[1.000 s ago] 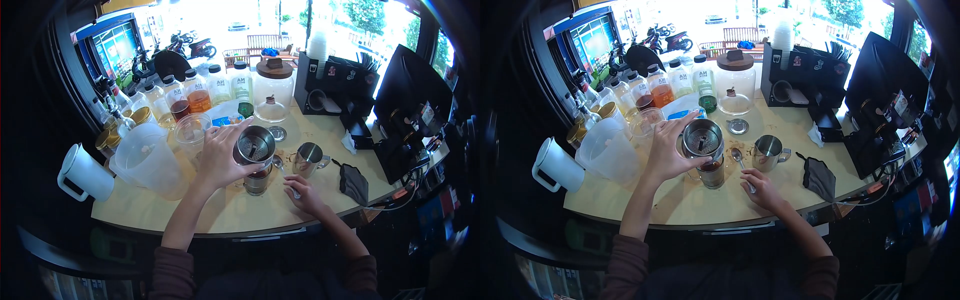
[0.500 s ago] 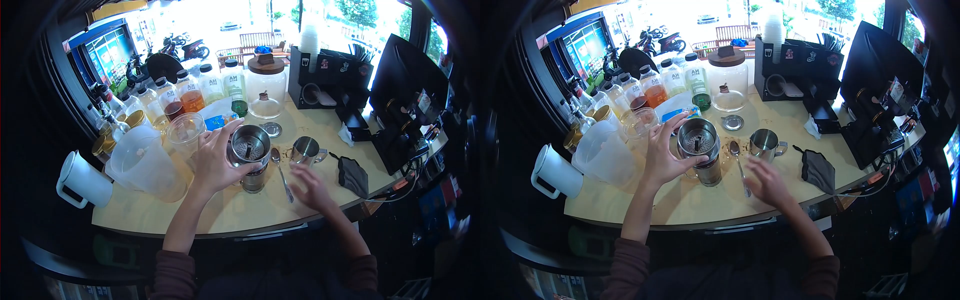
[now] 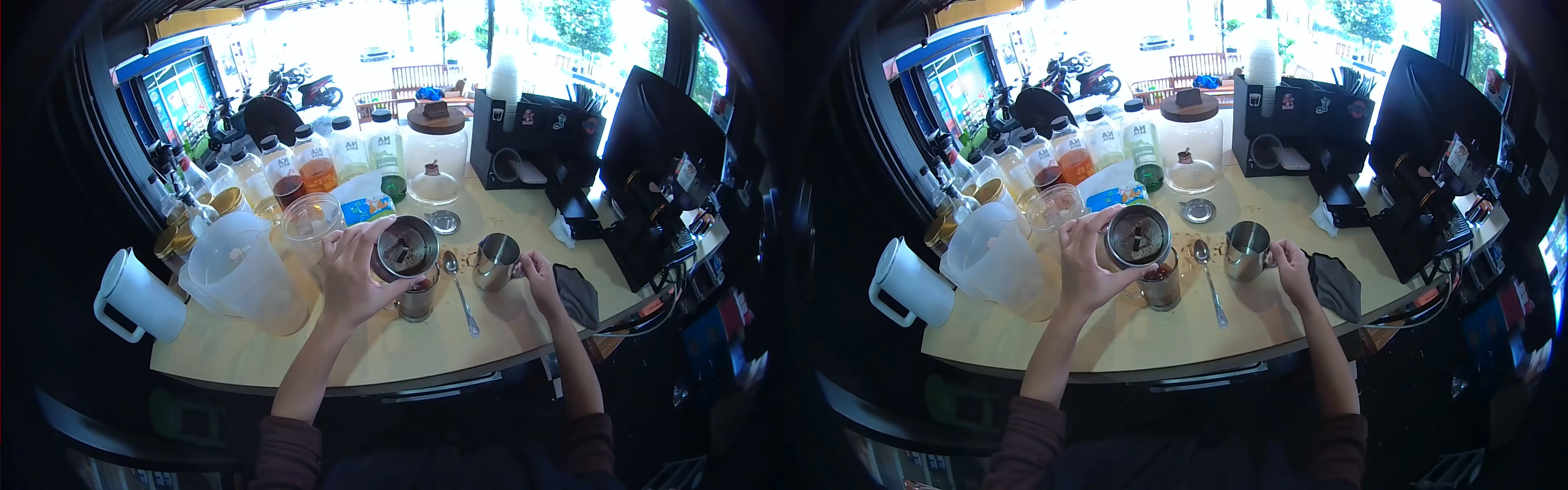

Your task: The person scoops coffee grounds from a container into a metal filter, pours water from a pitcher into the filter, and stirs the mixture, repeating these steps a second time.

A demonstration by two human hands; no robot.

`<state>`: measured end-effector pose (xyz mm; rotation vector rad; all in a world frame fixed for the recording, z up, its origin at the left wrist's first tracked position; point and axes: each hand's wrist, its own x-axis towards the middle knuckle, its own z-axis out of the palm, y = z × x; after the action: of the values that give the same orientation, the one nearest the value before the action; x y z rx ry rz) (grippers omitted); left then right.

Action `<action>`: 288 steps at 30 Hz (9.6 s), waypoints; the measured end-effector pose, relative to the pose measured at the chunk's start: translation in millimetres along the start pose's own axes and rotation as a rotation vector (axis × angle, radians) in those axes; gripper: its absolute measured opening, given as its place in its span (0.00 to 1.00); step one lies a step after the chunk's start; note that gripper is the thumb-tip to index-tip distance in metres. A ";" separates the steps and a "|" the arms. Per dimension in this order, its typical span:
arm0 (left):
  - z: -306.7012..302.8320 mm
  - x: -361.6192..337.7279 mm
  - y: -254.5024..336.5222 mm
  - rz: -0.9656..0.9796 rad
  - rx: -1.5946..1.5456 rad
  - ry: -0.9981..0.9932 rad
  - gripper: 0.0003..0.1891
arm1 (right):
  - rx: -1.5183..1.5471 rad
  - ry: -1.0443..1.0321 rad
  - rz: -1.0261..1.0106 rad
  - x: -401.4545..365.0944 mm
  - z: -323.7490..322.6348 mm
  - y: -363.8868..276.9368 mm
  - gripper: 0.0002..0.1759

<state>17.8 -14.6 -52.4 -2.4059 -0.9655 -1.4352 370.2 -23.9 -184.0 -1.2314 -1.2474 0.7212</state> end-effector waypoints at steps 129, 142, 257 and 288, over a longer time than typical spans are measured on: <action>17.8 4.6 7.9 -0.139 -0.096 -0.054 0.47 | -0.372 -0.235 -0.446 30.9 70.8 -252.0 0.16; 21.6 1.1 14.3 -0.122 -0.020 -0.016 0.52 | -0.398 -0.265 -0.515 22.7 92.3 -263.6 0.16; -1.6 12.3 5.2 -0.333 -0.328 -0.329 0.45 | 0.244 0.357 -0.093 0.8 29.9 16.9 0.13; 12.2 -65.3 -44.9 -0.125 -0.318 0.584 0.37 | 0.166 0.319 -0.104 -4.4 34.9 3.7 0.14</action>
<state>-22.0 -2.9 -121.0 -1.9172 -0.7899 -2.3029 336.8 -17.1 -193.3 -1.0879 -0.9614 0.5178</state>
